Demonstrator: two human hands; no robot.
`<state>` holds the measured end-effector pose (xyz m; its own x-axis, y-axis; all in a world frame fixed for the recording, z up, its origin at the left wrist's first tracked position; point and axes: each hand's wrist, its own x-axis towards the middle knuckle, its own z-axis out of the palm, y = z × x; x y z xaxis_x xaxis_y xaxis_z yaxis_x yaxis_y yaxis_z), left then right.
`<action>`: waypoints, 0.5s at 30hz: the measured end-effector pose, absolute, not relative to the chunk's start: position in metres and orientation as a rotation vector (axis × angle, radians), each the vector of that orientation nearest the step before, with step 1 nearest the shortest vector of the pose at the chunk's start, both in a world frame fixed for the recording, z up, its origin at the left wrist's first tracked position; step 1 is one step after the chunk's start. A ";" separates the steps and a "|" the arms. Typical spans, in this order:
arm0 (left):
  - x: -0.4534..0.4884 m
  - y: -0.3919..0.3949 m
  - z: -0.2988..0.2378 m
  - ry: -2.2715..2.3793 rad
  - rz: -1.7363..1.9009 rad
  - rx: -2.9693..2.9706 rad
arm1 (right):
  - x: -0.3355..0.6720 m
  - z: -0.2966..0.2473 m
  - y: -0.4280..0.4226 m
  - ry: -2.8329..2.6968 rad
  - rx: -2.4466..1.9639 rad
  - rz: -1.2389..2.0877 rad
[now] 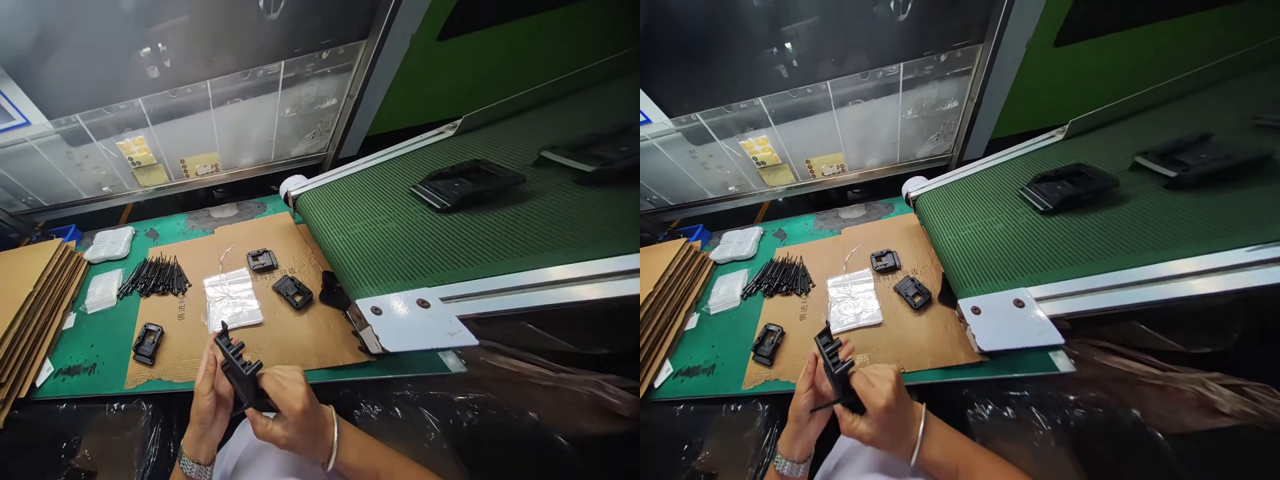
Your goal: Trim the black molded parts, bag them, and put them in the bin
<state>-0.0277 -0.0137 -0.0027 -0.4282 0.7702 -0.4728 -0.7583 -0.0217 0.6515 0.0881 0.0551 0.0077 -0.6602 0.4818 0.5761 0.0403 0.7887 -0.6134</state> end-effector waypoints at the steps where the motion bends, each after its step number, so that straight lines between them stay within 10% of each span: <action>1: -0.024 -0.013 -0.005 0.928 1.661 -0.114 | 0.086 0.005 0.052 -2.224 -0.346 0.639; 15: -0.017 -0.030 -0.002 0.969 1.662 -0.134 | 0.081 0.015 0.089 -2.416 -0.265 0.529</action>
<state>-0.0174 -0.0300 -0.0023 -0.3432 0.7600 -0.5519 -0.8546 -0.0089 0.5192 0.0805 0.0894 0.0148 -0.7733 0.3147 0.5504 0.0558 0.8985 -0.4354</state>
